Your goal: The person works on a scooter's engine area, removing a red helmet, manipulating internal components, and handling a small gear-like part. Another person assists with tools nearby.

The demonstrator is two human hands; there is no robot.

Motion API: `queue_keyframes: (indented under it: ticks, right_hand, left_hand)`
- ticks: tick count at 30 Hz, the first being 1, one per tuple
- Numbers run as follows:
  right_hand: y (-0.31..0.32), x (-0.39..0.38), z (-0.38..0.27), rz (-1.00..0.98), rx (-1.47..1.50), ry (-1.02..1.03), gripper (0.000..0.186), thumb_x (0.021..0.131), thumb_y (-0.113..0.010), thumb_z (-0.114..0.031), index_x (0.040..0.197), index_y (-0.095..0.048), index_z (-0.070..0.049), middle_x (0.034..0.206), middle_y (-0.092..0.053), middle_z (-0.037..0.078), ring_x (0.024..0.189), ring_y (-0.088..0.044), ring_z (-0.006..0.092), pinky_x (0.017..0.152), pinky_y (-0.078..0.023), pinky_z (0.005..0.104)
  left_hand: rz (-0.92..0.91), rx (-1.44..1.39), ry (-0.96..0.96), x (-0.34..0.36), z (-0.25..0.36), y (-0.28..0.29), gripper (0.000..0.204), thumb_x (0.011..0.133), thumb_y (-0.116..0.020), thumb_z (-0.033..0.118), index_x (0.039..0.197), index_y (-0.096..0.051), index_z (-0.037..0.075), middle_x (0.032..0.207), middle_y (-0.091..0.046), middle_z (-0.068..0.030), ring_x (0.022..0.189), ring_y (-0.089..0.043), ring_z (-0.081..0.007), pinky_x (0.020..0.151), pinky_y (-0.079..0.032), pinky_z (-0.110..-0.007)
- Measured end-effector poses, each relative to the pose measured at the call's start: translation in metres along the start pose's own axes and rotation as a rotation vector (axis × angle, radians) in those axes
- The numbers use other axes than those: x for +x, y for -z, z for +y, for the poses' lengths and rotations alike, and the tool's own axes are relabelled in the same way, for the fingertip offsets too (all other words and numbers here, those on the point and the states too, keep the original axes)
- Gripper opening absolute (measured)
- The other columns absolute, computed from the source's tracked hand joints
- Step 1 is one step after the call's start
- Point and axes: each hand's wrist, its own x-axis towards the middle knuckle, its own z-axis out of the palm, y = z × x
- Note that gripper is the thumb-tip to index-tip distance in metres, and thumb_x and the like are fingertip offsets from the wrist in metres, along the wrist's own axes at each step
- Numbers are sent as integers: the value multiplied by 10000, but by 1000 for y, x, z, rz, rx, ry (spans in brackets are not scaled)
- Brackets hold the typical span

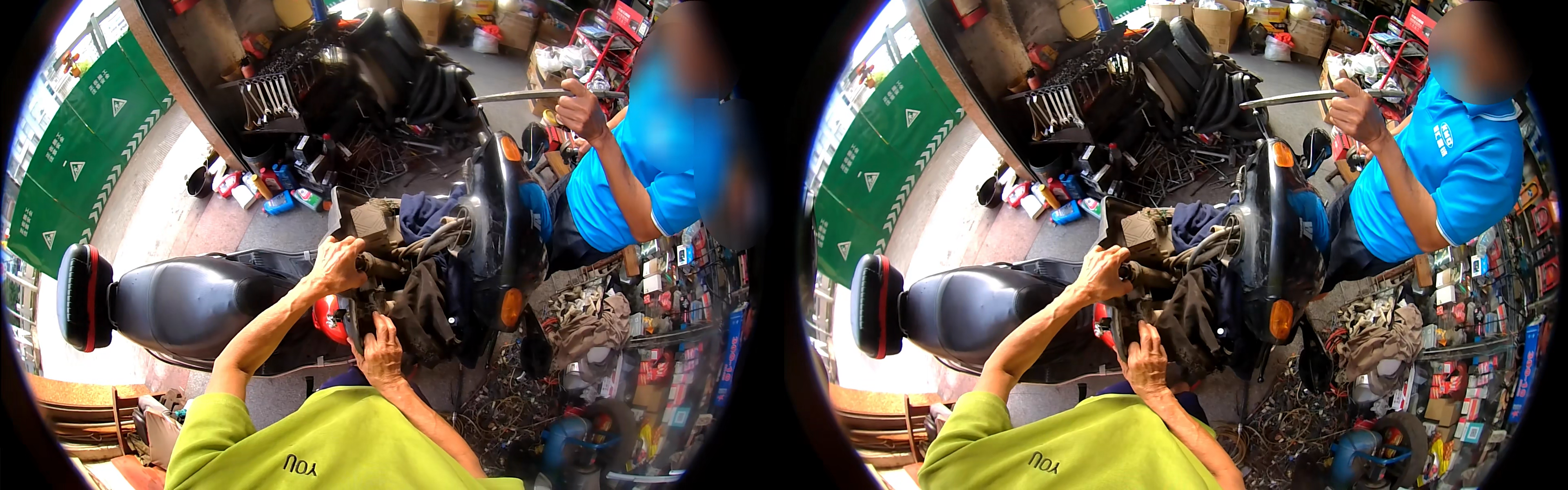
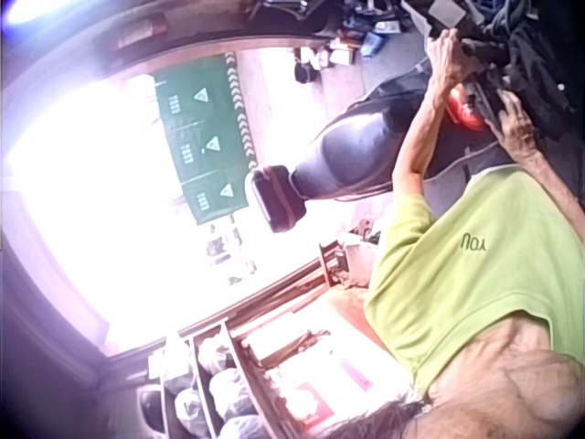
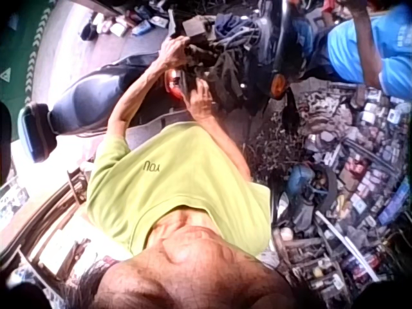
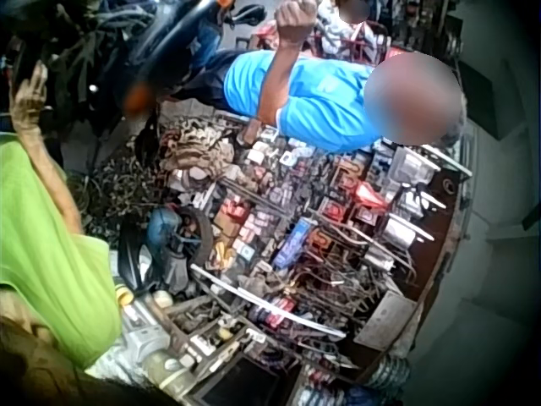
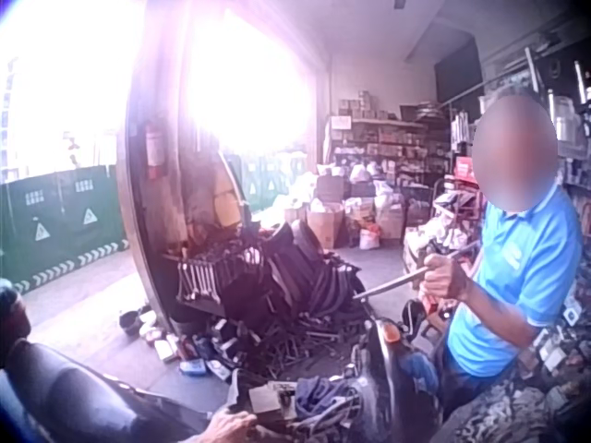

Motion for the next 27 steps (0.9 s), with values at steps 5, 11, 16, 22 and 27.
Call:
queue_keyframes:
  ticks: [5, 11, 16, 22, 27]
  right_hand:
    - [1, 0, -1, -12, -10, -3, 356, 814, -737, -263, 772, -592, 59, 1244, -528, 258, 1170, -502, 399, 941, -488, 426]
    - [1, -1, 0, 2, 1, -1, 351, 807, -745, -260, 765, -586, 50, 1255, -523, 253, 1177, -496, 398, 940, -488, 419]
    - [2, -2, 0, 4, 4, -2, 336, 799, -754, -255, 761, -582, 31, 1265, -517, 250, 1183, -490, 395, 938, -487, 420]
    - [-2, -2, 0, -3, -14, 19, 340, 807, -751, -258, 751, -565, 21, 1268, -512, 255, 1184, -485, 402, 942, -481, 425]
    - [-2, 3, -5, -31, -2, -4, 341, 803, -754, -240, 774, -557, 38, 1273, -507, 254, 1179, -492, 417, 953, -477, 451]
  left_hand:
    - [-15, 4, -20, -3, 0, 6, 417, 567, -752, 261, 896, -608, 49, 865, -583, -99, 864, -581, -306, 805, -449, -404]
    - [96, -99, -23, -12, -1, 15, 398, 571, -740, 181, 915, -613, 26, 899, -571, -131, 901, -565, -333, 823, -462, -405]
    - [135, -131, -39, -20, 1, 28, 373, 569, -725, 147, 898, -598, 25, 878, -562, -119, 885, -559, -326, 833, -444, -396]
    - [206, -169, 61, -34, -5, 45, 358, 603, -725, 112, 931, -605, 30, 871, -566, -108, 863, -569, -301, 813, -459, -395]
    - [461, -276, 176, -64, -27, 82, 345, 638, -675, 26, 974, -603, -10, 871, -571, -108, 776, -618, -230, 735, -506, -324]
